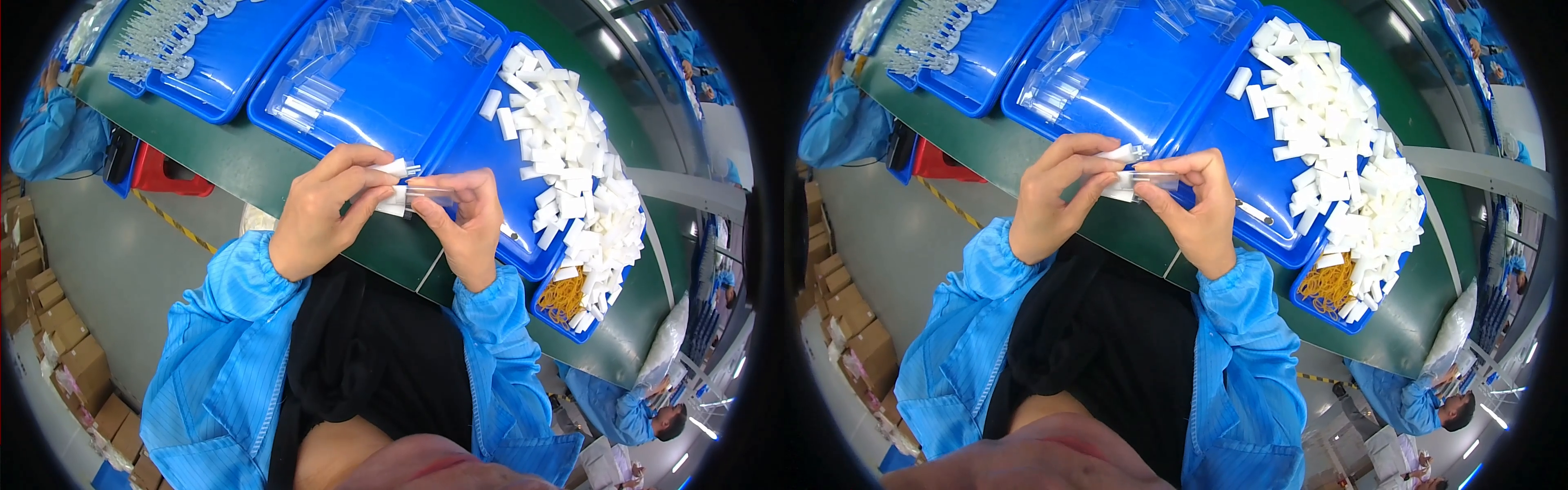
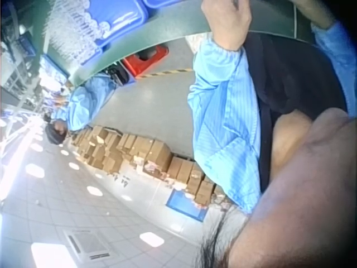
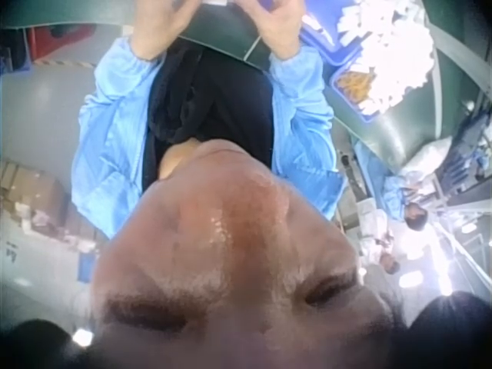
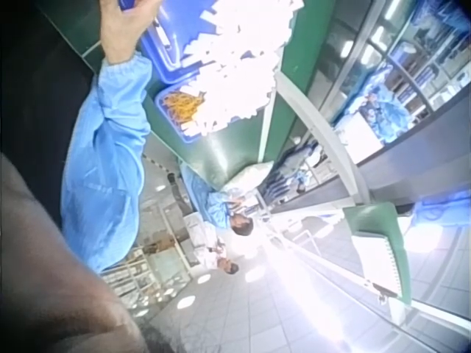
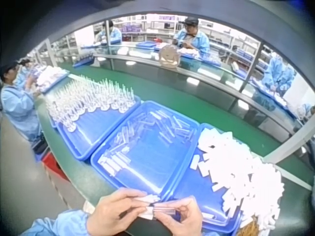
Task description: The person assembles small plastic components into a plastic casing, then secures the assembly with a rubber band.
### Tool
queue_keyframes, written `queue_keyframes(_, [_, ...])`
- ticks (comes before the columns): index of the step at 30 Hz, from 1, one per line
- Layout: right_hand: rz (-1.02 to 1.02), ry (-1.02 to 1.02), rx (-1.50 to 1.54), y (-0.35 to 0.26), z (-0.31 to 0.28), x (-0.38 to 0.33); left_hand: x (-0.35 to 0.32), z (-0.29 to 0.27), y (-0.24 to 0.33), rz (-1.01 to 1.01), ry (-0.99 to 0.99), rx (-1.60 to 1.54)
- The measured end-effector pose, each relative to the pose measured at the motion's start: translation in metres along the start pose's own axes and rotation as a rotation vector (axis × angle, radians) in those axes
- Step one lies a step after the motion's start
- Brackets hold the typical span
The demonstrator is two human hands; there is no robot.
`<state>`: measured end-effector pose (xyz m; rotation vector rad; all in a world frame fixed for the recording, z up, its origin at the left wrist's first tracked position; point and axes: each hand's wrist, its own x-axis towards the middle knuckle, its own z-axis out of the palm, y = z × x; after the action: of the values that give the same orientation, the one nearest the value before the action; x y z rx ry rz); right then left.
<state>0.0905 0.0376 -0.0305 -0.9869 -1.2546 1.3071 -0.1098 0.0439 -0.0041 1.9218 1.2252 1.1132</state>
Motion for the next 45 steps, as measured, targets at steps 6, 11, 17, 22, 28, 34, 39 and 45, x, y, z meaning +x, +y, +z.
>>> queue_keyframes(6, [0.185, 0.076, 0.139, -0.016, 0.000, 0.007, -0.001, -0.013, -0.004, -0.088, -0.081, -0.156])
queue_keyframes(11, [0.213, 0.093, 0.077, -0.023, -0.011, 0.008, 0.001, -0.023, -0.013, -0.296, -0.203, -0.652])
queue_keyframes(17, [0.129, -0.035, -0.007, -0.016, -0.005, 0.006, -0.002, -0.021, -0.018, -0.170, -0.252, -0.479])
queue_keyframes(22, [0.173, -0.032, 0.018, -0.019, -0.009, 0.010, -0.002, -0.016, -0.015, -0.285, -0.110, -0.730])
queue_keyframes(28, [0.148, -0.055, -0.031, -0.017, -0.003, 0.010, -0.002, -0.018, -0.018, -0.442, -0.140, -0.755])
queue_keyframes(34, [0.116, -0.118, -0.075, -0.017, -0.005, 0.014, -0.002, -0.018, -0.015, -0.346, -0.147, -0.687])
queue_keyframes(39, [-0.046, -0.144, -0.300, -0.017, -0.004, 0.014, 0.007, -0.020, -0.016, -0.228, -0.230, -0.545])
queue_keyframes(45, [-0.125, -0.200, -0.370, -0.014, -0.001, 0.019, 0.011, -0.020, -0.017, -0.151, -0.146, -0.450])
